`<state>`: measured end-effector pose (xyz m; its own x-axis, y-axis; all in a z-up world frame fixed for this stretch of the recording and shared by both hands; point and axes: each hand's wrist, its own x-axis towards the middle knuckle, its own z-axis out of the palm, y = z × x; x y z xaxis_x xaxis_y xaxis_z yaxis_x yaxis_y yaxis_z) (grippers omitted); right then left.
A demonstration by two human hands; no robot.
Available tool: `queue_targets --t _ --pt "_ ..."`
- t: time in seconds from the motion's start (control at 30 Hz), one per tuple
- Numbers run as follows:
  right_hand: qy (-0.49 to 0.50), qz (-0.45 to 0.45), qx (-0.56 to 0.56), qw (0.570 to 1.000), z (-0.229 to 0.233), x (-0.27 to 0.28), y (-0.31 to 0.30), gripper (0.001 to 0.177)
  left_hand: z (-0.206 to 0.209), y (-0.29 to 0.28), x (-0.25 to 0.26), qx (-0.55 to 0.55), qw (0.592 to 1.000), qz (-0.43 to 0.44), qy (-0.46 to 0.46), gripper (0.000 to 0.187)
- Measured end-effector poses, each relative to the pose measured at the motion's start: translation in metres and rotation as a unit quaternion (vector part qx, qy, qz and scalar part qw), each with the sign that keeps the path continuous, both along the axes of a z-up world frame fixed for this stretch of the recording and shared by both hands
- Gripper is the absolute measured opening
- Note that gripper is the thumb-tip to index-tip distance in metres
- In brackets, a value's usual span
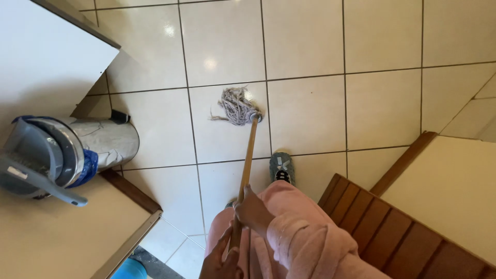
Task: Mopping a tiled floor using a mop and a bucket of soapy water.
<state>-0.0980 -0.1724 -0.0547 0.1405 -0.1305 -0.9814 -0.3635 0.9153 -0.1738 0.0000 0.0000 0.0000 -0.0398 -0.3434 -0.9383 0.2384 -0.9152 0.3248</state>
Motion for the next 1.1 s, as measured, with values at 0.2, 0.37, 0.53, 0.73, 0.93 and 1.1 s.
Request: queue_targets --t 0.2,0.37,0.53,0.73,0.93,1.1 --pt "0.020 0.043 -0.131 0.990 -0.038 -0.043 -0.092 0.075 0.058 -0.182 -0.039 0.051 0.998 0.019 0.025 0.059" --pt "0.013 -0.021 -0.102 0.994 -0.011 -0.070 -0.183 0.053 0.074 -0.280 -0.072 0.111 0.993 -0.033 0.009 0.061" --pt "0.021 -0.101 -0.132 0.986 -0.063 -0.140 -0.230 0.042 0.040 -0.334 -0.118 -0.003 0.989 -0.145 -0.010 0.062" --pt "0.028 -0.229 -0.121 0.965 -0.084 -0.236 -0.240 0.034 -0.001 -0.355 -0.181 -0.095 0.965 -0.244 -0.007 0.061" --pt "0.066 -0.296 -0.060 0.951 -0.068 -0.241 -0.201 0.041 0.000 -0.342 -0.191 -0.052 0.967 -0.248 -0.026 0.061" --pt "0.031 -0.267 -0.093 0.959 -0.079 -0.182 -0.167 0.039 0.039 -0.322 -0.155 -0.017 0.970 -0.241 -0.041 0.061"
